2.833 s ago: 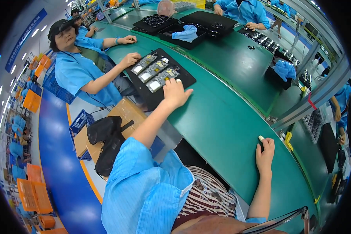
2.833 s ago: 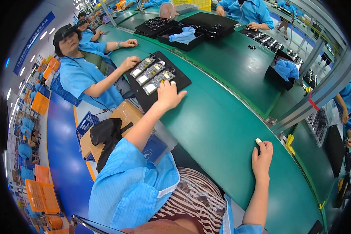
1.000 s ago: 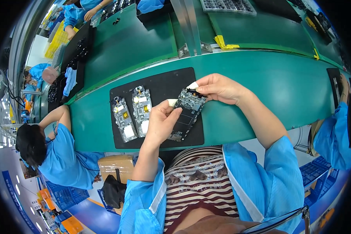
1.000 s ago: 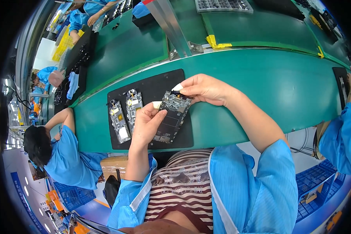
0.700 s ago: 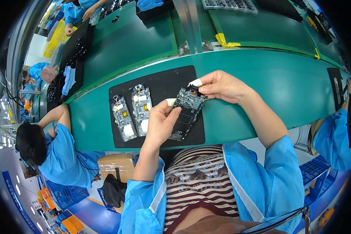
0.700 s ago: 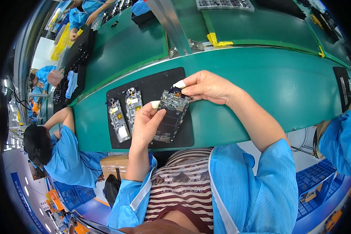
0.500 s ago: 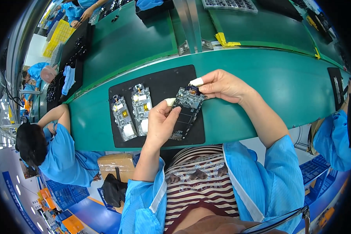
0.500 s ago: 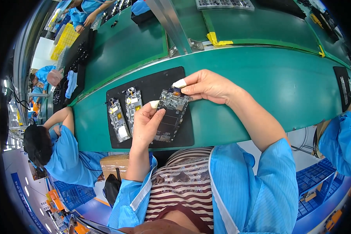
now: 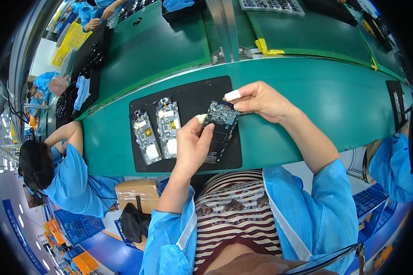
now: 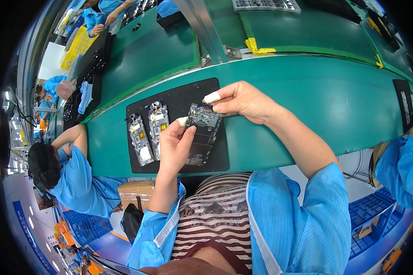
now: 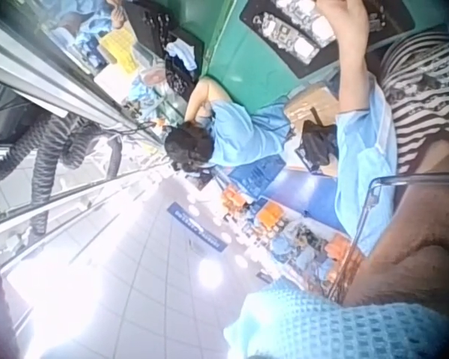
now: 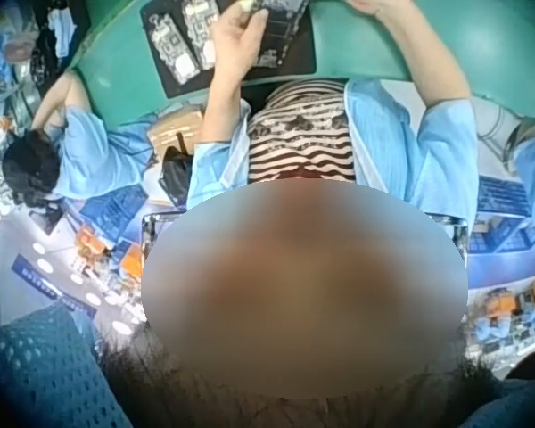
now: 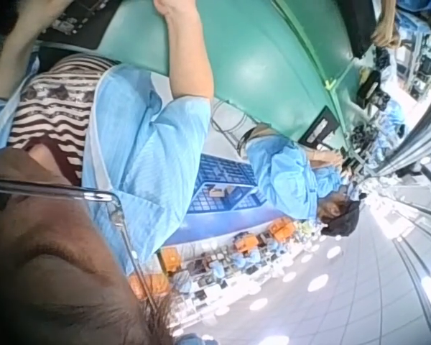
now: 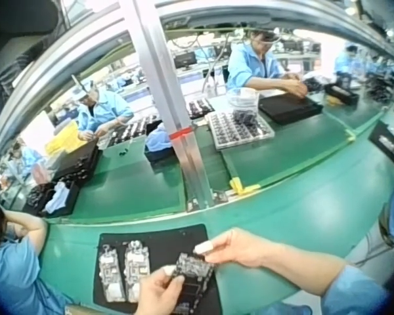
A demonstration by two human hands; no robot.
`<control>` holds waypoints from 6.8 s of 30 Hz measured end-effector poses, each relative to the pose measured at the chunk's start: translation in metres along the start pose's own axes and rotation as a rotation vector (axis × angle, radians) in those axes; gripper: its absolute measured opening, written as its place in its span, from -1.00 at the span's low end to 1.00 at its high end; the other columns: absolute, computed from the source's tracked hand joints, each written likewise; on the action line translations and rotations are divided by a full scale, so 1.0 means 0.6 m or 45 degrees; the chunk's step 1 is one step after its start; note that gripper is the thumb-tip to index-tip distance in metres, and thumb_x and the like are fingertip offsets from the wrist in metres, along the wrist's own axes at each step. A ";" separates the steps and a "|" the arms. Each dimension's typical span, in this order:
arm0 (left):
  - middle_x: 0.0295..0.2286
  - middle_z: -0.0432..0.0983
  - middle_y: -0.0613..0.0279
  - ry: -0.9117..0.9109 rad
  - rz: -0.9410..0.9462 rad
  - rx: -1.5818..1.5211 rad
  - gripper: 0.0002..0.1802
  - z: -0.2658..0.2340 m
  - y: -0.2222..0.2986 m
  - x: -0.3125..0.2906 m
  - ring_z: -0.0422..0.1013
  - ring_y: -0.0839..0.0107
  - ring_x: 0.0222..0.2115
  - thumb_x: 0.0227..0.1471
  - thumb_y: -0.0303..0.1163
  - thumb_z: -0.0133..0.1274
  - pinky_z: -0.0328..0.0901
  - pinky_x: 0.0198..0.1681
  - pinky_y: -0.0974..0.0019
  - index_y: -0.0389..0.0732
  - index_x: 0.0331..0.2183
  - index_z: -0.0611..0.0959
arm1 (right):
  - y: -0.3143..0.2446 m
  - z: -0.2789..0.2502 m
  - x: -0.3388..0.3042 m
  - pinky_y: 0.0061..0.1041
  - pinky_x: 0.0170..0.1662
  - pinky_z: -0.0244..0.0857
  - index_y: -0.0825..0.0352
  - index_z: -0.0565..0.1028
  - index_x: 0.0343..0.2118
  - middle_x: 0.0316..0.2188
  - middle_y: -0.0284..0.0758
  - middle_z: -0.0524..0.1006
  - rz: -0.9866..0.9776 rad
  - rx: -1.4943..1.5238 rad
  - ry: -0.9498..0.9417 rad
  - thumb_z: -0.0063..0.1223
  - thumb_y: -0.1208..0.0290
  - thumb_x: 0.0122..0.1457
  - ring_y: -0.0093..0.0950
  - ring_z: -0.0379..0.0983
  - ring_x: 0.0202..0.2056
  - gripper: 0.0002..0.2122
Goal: The person assembles internal circuit boards and internal components into device frames by hand, taking parts from an assembly tray and placing them into the frames.
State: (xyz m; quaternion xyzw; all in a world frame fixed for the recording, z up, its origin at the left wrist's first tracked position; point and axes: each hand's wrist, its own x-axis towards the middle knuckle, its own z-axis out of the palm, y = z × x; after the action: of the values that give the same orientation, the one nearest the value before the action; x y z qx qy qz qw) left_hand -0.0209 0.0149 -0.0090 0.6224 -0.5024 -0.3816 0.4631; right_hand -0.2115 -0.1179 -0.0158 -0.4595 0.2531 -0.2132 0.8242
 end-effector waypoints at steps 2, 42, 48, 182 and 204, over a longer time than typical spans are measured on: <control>-0.70 0.40 0.37 0.037 0.005 0.009 -0.92 0.003 0.001 0.001 0.14 0.74 -0.66 0.01 -0.56 0.06 0.07 -0.64 0.50 -0.35 -0.48 0.51 | 0.003 0.003 0.001 -0.56 -0.09 0.40 0.42 0.50 -0.09 -0.21 -0.24 0.57 -0.033 -0.011 -0.008 0.11 0.62 0.07 -0.55 0.50 -0.20 -0.70; -0.35 0.54 0.15 0.108 -0.133 -0.436 -0.77 0.016 -0.034 0.037 0.44 0.55 -0.37 0.09 -0.65 -0.11 0.31 -0.31 0.54 -0.40 -0.16 0.44 | 0.030 0.022 0.003 -0.45 -0.04 0.29 0.40 0.22 0.16 -0.06 -0.15 0.49 -0.518 -1.096 0.154 -0.16 0.43 0.26 -0.44 0.44 -0.17 -0.59; -0.18 0.35 -0.10 0.193 0.014 0.361 -0.61 0.004 -0.021 0.020 0.35 0.25 -0.25 0.02 -0.54 0.01 0.28 -0.19 0.26 -0.47 -0.08 0.42 | 0.030 0.014 0.010 -0.43 -0.01 0.28 0.41 0.20 0.16 0.03 -0.18 0.43 -0.501 -1.043 0.369 -0.15 0.40 0.25 -0.40 0.42 -0.10 -0.57; -0.35 0.53 0.05 0.287 -0.101 0.211 -0.73 -0.116 -0.080 0.067 0.45 0.39 -0.39 0.04 -0.50 0.02 0.33 -0.31 0.36 -0.43 -0.19 0.52 | 0.031 0.038 0.002 -0.52 -0.05 0.30 0.44 0.35 0.05 -0.12 -0.23 0.51 -0.615 -0.941 0.321 -0.13 0.47 0.25 -0.49 0.44 -0.12 -0.68; -0.08 0.16 -0.23 0.469 -0.225 1.077 -0.27 -0.099 -0.089 -0.044 0.08 -0.06 -0.05 0.06 -0.03 -0.03 0.03 -0.04 -0.14 -0.37 0.08 0.26 | -0.036 0.069 -0.064 -0.49 -0.15 0.31 0.44 0.41 -0.01 -0.18 -0.19 0.52 -0.614 -1.039 0.375 -0.05 0.56 0.13 -0.41 0.45 -0.19 -0.68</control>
State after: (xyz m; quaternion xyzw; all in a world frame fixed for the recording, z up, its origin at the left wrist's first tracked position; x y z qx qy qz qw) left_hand 0.0443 0.0556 -0.0434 0.8543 -0.4683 -0.0647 0.2160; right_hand -0.2186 -0.0795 0.0299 -0.7552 0.3161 -0.3441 0.4598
